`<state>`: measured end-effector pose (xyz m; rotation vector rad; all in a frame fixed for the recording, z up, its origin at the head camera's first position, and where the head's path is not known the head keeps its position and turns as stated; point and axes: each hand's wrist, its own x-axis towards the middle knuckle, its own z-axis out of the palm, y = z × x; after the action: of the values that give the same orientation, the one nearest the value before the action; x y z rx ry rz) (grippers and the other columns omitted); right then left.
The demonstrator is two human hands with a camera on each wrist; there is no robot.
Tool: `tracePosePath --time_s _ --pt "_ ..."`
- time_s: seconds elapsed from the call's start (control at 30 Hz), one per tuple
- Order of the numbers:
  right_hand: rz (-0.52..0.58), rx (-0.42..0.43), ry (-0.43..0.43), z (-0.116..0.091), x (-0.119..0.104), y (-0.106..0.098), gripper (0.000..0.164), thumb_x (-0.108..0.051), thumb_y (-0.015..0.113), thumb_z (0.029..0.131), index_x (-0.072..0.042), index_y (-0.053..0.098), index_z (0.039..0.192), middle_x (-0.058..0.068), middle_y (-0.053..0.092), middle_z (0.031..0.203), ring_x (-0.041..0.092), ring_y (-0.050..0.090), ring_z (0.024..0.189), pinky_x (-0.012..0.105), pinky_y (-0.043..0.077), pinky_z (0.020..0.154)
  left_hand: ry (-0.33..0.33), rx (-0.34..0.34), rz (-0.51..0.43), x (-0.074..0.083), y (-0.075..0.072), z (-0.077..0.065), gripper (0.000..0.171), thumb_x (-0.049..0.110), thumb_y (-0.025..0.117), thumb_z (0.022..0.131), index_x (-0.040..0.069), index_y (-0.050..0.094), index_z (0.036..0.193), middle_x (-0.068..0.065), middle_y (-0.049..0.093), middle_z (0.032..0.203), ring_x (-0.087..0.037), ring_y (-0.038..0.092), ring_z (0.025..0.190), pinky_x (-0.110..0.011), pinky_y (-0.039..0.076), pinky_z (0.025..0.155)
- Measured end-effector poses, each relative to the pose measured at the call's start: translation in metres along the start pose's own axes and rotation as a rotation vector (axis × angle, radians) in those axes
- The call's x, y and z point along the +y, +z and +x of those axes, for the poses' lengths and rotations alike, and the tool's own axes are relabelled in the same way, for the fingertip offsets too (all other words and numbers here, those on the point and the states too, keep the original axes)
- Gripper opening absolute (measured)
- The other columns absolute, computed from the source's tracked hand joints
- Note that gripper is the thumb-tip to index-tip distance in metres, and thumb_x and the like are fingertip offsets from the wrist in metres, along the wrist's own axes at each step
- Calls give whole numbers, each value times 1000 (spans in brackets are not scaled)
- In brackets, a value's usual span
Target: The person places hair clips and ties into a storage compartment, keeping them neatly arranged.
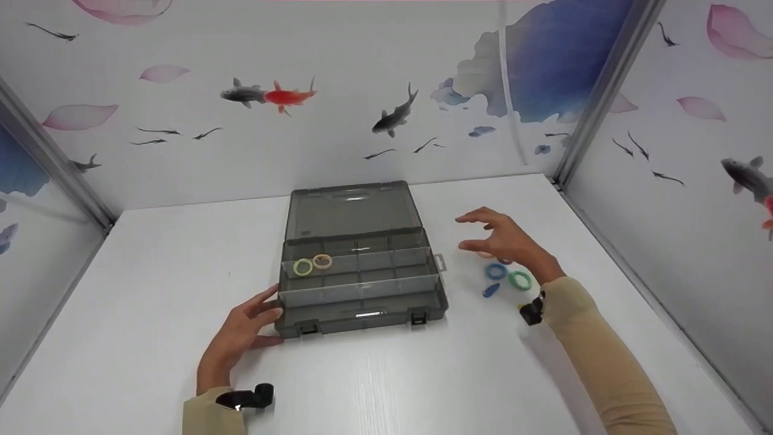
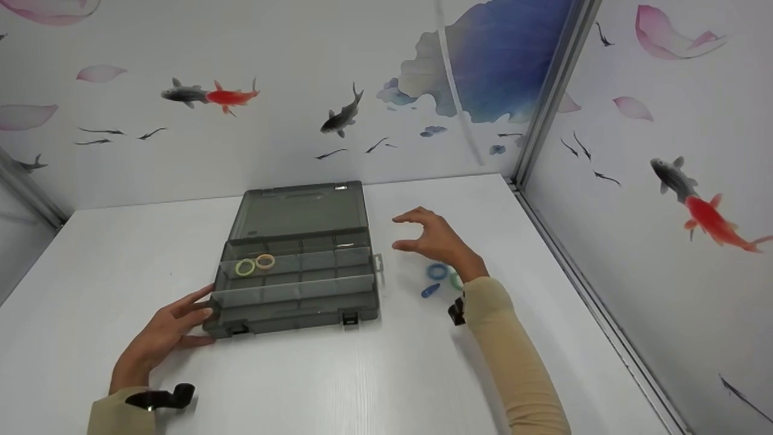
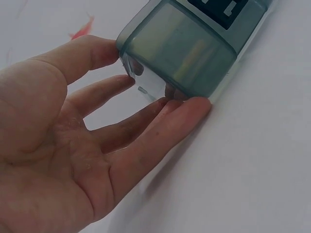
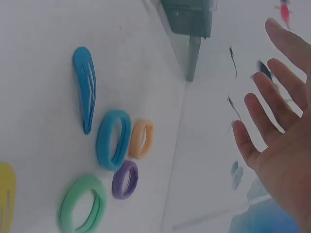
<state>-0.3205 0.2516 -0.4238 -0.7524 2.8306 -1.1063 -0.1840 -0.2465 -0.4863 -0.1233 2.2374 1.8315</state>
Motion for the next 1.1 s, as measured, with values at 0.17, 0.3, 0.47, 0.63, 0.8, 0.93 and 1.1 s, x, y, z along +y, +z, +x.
tracePosePath --time_s 0.17,0.3,0.47,0.63,0.8,0.93,1.1 --pt "28 -4 60 0 19 -11 58 -37 77 88 -15 60 139 12 52 146 37 44 138 62 39 112 1 2 -4 -1 -1 0 64 20 61 100 19 33 158 -25 33 159 -48 37 143 -48 60 93" --pt "38 -20 104 -2 28 -14 61 -37 76 89 -13 57 142 15 50 149 39 41 139 64 36 114 -2 2 -11 -2 0 0 64 19 61 100 19 34 157 -26 33 159 -48 37 144 -48 61 92" --pt "47 -65 200 -3 39 -14 67 -38 73 91 -10 50 147 19 45 153 42 35 144 66 32 117 -14 6 -9 -2 0 0 64 20 61 100 19 33 158 -25 31 160 -47 35 145 -46 61 92" --pt "81 -118 347 -4 53 -10 70 -37 71 93 -9 44 151 22 34 159 45 32 145 65 33 118 -6 6 0 -2 -1 0 63 19 60 101 19 32 158 -25 32 160 -48 36 144 -46 61 92" --pt "56 -164 427 -5 61 -3 72 -34 72 93 -9 41 152 29 29 159 47 36 143 64 30 120 -1 0 2 -1 -2 -1 65 21 61 100 18 32 158 -26 31 160 -48 36 145 -46 61 92" --pt "23 -158 450 -6 63 2 71 -31 74 91 -8 44 150 28 29 159 49 28 145 66 25 121 -3 5 0 -2 -2 -1 65 21 62 100 18 33 158 -25 32 160 -47 37 144 -46 61 92" --pt "42 -109 476 -5 59 6 58 -24 74 91 -5 52 141 27 31 156 48 33 141 64 30 119 0 3 -8 -1 -1 0 64 21 61 100 18 33 158 -26 32 160 -48 36 144 -47 61 93"
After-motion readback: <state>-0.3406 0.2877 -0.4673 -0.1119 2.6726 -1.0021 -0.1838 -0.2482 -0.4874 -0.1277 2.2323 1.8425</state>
